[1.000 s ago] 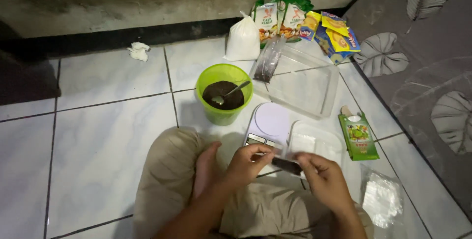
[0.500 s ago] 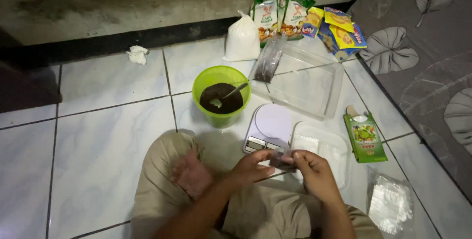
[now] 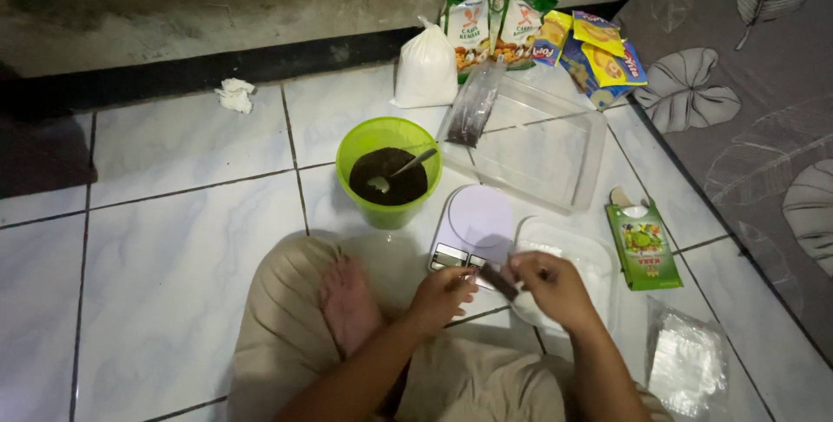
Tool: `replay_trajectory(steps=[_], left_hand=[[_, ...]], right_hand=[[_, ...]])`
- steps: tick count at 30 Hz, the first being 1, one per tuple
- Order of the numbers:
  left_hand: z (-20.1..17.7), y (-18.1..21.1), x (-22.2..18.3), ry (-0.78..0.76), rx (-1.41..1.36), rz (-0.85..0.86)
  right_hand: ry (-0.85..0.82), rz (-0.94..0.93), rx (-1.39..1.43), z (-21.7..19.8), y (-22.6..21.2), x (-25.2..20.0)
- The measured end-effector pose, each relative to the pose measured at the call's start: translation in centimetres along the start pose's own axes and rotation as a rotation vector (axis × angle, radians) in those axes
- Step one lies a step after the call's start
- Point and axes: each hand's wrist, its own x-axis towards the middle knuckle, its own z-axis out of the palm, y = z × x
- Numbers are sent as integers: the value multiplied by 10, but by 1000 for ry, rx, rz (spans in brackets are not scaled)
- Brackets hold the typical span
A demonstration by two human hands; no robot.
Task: Scooping dark powder into small plastic bags and weighing them on a digital scale
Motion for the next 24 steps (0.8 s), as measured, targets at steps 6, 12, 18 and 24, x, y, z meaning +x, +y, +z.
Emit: replay_trajectory(steps=[6, 12, 18, 24], left_hand=[[3, -46, 16, -203, 504, 140], [8, -59, -2, -357, 899, 341], [9, -46, 5, -315, 989, 293], [9, -57, 23, -311, 1048, 322]], right_hand=[[96, 47, -8, 15, -2, 53], [133, 219, 359, 45, 25, 83], [289, 368, 507, 37, 44, 86], [337, 279, 447, 37, 68, 93]])
